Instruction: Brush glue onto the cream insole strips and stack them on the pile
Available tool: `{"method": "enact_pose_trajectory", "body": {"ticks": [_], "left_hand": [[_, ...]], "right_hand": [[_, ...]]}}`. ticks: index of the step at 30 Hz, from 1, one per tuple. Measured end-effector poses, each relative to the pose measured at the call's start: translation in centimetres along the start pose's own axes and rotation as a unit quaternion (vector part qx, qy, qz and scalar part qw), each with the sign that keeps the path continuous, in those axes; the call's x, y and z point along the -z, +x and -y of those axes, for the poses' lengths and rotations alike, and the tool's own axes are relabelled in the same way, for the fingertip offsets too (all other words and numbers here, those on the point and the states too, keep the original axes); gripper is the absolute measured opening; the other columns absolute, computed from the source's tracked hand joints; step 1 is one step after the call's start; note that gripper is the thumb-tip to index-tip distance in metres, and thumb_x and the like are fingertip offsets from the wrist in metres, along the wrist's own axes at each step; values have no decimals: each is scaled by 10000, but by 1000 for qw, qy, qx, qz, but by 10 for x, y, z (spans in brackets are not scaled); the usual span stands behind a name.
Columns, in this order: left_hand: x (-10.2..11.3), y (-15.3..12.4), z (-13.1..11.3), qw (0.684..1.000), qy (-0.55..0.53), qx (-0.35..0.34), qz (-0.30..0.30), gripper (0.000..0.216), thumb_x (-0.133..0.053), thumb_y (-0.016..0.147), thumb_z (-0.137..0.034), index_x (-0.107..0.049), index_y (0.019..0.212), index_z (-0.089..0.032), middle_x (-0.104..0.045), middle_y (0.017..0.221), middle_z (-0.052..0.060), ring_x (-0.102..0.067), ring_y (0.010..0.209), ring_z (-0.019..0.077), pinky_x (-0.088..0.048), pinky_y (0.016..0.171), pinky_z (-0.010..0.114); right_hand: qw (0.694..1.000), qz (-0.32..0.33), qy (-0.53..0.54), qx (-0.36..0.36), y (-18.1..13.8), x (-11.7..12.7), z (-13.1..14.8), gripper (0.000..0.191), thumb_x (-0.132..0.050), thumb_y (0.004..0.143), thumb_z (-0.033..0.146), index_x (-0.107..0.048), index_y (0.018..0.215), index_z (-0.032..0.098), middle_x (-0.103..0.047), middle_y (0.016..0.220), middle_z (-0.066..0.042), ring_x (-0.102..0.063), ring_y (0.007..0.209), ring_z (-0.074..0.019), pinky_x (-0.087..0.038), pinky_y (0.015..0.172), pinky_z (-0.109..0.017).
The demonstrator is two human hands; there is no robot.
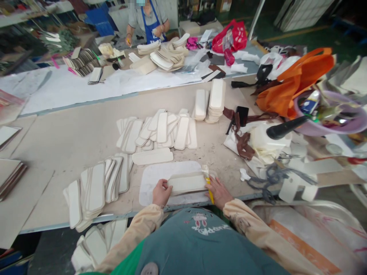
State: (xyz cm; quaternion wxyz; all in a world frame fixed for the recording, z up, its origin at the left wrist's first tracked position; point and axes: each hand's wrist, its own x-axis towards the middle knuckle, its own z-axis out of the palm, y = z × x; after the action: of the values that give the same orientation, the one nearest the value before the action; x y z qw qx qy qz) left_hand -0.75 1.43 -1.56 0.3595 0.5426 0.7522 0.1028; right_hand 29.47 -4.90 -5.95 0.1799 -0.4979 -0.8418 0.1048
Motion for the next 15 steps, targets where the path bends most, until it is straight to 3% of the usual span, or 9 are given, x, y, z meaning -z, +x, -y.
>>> {"method": "enact_pose_trajectory", "body": {"ticks": [6, 9, 12, 15], "left_hand": [[0, -3, -1, 999, -9, -15, -51, 224, -655, 714, -224, -584, 921, -179, -593, 908, 21, -559, 661, 133, -430, 690, 275], [5, -7, -4, 997, -37, -19, -71, 175, -658, 687, -193, -586, 847, -184, -580, 830, 5, -545, 671, 136, -430, 705, 280], [11, -14, -11, 988, -133, -32, -69, 133, -655, 664, -184, -563, 759, -193, -564, 711, -22, -543, 689, 140, -423, 713, 273], [20, -27, -31, 949, -312, -38, -23, 192, -695, 624, -220, -537, 728, -189, -557, 665, -36, -528, 646, 120, -408, 644, 240]], "right_hand": [[997, -51, -40, -35, -30, 16, -25, 261, -582, 882, 219, -531, 1135, 174, -586, 1321, -182, -425, 1347, -341, -335, 1065, -638], [993, -107, -16, -44, -24, 22, -23, 241, -604, 864, 238, -540, 1091, 190, -601, 1311, -154, -404, 1361, -342, -317, 1090, -626], [987, -147, 30, -53, -10, 30, -15, 205, -615, 859, 252, -540, 1044, 208, -617, 1291, -143, -474, 1313, -322, -395, 1065, -560], [979, -157, 106, -76, 8, 40, -4, 242, -621, 863, 284, -504, 1068, 230, -615, 1299, -133, -564, 1227, -280, -495, 983, -466]]}}
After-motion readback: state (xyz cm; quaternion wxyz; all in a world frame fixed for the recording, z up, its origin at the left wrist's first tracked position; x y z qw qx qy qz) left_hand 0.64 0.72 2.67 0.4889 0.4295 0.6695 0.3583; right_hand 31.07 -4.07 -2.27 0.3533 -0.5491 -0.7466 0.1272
